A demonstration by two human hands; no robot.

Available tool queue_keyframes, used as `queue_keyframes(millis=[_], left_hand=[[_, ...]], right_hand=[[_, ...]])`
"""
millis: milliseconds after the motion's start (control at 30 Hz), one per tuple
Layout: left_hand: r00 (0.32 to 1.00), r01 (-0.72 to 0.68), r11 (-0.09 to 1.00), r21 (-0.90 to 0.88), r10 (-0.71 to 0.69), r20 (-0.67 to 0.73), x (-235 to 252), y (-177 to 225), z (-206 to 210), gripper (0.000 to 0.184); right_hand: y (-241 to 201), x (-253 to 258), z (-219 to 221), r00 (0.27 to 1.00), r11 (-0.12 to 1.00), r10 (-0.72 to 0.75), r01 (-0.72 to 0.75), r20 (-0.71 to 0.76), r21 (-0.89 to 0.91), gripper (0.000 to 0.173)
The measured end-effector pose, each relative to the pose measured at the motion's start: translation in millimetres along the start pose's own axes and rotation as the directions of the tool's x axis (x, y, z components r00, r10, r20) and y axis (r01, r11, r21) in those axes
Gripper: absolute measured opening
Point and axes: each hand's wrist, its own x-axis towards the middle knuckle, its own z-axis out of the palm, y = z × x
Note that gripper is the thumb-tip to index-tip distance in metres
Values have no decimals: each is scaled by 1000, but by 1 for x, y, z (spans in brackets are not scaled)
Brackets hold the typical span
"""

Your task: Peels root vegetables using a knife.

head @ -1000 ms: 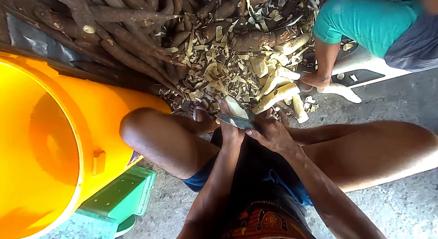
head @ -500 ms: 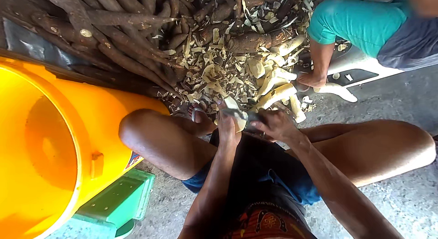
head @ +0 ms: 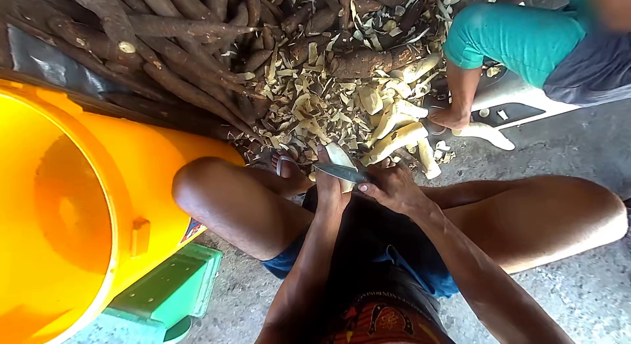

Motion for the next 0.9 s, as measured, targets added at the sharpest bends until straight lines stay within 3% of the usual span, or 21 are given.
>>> queue_keyframes(millis=[167,300,400,467,567,600,700,767,833,900], left_hand=[[995,102,995,24,-102,-4,-1,10,0,64],[995,102,995,2,-102,16,3,4,-1,57],[995,61,998,-28,-59,78,-2,-3,-7,52],[992,96,995,-38,-92,84,-5,1,-7,51],[971,218,976,-29,-214,103,-11,11,-1,61],[968,230,973,-17,-227,108,-12,12,0,63],[983,177,984,16,-178,45,-9,6,-2,56],[984,150,988,46,-153,89,-6,1,-7,51],[979,186,980,70,-191,76,-11,6,-4,53],[960,261,964,55,-265,84,-15,11,-1,61]], right_hand=[[41,7,-18,952,952,306,-306,-2,19,76],[12,5,-26,999,989,43,-40,-17,144,79],[-5,4,-20,994,995,-78,73,75,74,81],[-2,4,-18,997,999,-21,24,68,-32,82],[25,8,-28,959,958,275,-268,64,-103,73],[31,8,-30,952,951,304,-301,43,-69,72],[15,2,-31,996,993,92,-93,19,70,77],[-1,2,-33,996,997,-74,74,55,16,79],[0,2,-32,999,996,-7,11,41,-93,77],[21,8,-38,981,970,191,-192,-26,-150,75]])
